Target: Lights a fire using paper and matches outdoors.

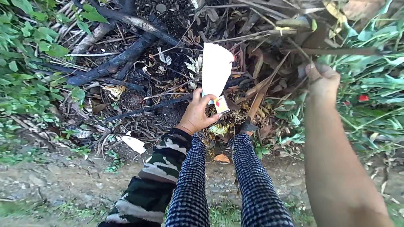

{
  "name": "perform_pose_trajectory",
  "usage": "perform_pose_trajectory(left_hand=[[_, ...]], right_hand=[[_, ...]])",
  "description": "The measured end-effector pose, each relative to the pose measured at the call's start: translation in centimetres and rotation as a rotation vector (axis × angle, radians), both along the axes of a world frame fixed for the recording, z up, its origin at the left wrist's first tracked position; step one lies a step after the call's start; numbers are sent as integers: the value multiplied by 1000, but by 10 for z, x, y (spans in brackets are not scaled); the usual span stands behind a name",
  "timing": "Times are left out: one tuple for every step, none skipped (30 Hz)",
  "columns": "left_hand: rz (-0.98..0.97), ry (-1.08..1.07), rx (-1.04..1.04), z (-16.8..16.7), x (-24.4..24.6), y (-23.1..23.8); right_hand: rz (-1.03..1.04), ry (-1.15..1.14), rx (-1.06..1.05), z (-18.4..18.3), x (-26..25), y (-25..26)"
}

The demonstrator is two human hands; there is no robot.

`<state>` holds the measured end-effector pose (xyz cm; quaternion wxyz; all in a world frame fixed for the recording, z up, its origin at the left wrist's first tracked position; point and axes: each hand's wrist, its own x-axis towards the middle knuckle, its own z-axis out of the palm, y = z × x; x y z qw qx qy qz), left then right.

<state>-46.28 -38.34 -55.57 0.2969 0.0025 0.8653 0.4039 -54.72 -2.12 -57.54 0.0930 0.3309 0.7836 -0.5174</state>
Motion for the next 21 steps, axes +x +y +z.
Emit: perform_pose_trajectory(left_hand=[[-1,-2,5,0,-1,1],[-8,-4,12,0,-2,3],[-14,-2,23,-1,-3,4],[-21,4,37,-2,-3,6],[-26,14,48,-4,-4,8],[-32,20,56,-6,-4,10],[-36,18,61,-7,-5,12],[-39,16,63,-8,-5,14],[-42,18,63,-9,-6,15],[-46,17,62,-10,-7,17],[-56,21,59,-11,-8,19],[-67,20,55,-13,-10,21],[-80,7,54,-13,-12,24],[-93,-8,53,-15,-14,26],[-99,-16,59,-16,-15,29],[-101,-20,65,-18,-17,33],[-106,-27,63,-18,-19,36],[-114,-33,58,-18,-21,39],[-121,-34,53,-18,-23,42],[-128,-31,52,-19,-25,46],[-138,-35,48,-20,-26,49]], right_hand=[[2,13,9,-1,-2,4],[4,13,14,-1,-4,5],[10,5,20,-1,-5,5],[20,-4,23,-2,-5,5],[39,-15,27,-2,-5,6],[64,-29,32,-3,-5,6],[85,-39,31,-2,-5,6],[98,-39,33,-3,-4,5],[105,-30,29,-4,-3,6],[108,-15,29,-5,-2,6],[107,3,27,-4,-1,5],[109,24,24,-3,1,4],[113,45,27,-2,4,3],[121,67,39,0,8,1],[132,94,60,3,15,0],[136,120,91,8,23,-1],[128,149,124,17,33,-5],[111,166,158,29,46,-12],[75,183,177,42,62,-21],[23,192,175,55,81,-33],[-33,204,157,65,101,-46]])
